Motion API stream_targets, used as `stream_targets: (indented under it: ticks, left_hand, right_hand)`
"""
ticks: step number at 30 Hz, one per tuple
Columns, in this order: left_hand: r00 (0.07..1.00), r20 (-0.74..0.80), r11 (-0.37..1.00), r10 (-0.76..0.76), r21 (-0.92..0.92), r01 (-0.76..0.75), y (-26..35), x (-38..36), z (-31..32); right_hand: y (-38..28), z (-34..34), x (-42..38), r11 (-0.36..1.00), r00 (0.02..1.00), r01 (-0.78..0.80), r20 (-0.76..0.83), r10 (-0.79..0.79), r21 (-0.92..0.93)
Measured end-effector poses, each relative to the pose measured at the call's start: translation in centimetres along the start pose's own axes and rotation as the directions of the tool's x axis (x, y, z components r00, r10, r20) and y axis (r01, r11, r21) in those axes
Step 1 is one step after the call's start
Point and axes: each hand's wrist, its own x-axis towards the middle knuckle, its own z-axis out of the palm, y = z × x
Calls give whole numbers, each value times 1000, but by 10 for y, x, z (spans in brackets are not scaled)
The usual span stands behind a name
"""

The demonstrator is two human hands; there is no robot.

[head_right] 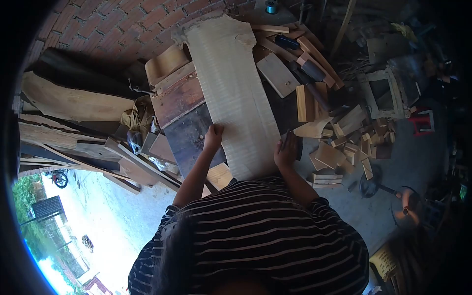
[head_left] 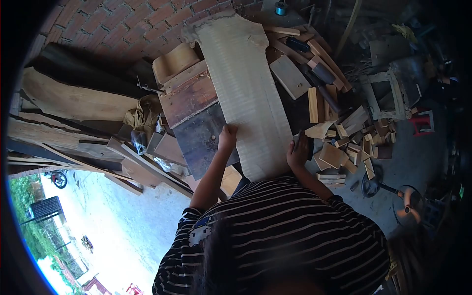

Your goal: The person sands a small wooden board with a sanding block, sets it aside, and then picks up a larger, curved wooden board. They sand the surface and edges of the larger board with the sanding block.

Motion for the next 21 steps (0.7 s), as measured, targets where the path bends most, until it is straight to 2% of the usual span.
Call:
stream_targets:
  ticks: [4, 7, 9, 11, 12, 13, 14, 15, 16, 17, 18, 19, 21]
  left_hand:
    - [1000, 26, 997, -16, -77, 18, 9, 9, 5]
    - [997, 60, 999, -41, -29, 42, 13, 10, 0]
    - [993, 105, 997, -50, -61, 56, 14, 11, -1]
    - [998, 39, 999, -42, 20, 42, 11, 13, 3]
    - [998, 61, 999, -34, 26, 32, 11, 11, 6]
    - [999, 54, 988, -5, 156, -4, 12, 9, 9]
    - [998, 50, 958, 28, 282, -41, 12, 5, 13]
    - [997, 47, 912, 64, 402, -78, 14, 1, 16]
    - [987, -148, 937, 65, 349, -10, 25, -10, 21]
    - [988, -133, 936, 75, 350, -24, 34, -19, 21]
    - [934, -130, 912, 332, 296, -284, 40, -27, 20]
    - [815, -145, 819, 561, 238, -522, 45, -34, 20]
    - [707, 178, 687, 685, 168, -707, 55, -48, 24]
  right_hand:
    - [-1, -1, 7, 998, 1000, -14, -4, 14, -57]
    - [-4, -13, 11, 994, 999, -6, 30, 9, -107]
    - [-11, -21, 18, 971, 962, 240, 137, -235, -20]
    - [-30, -30, 20, 852, 813, 521, 271, -515, 57]
    - [-41, -23, 17, 808, 779, 588, 241, -579, 41]
    - [-53, -15, 15, 759, 738, 651, 213, -640, 23]
    - [-66, -15, 18, 771, 751, 637, 216, -623, 11]
    - [-80, -20, 24, 810, 734, 575, 366, -573, 116]
    - [-87, -20, 27, 846, 686, 491, 506, -523, 209]
    - [-90, -18, 29, 854, 696, 480, 507, -509, 199]
    - [-90, -13, 31, 851, 643, 484, 577, -504, 204]
    - [-88, -10, 33, 846, 580, 489, 644, -498, 213]
    - [-75, 1, 31, 843, 582, 463, 624, -522, 273]
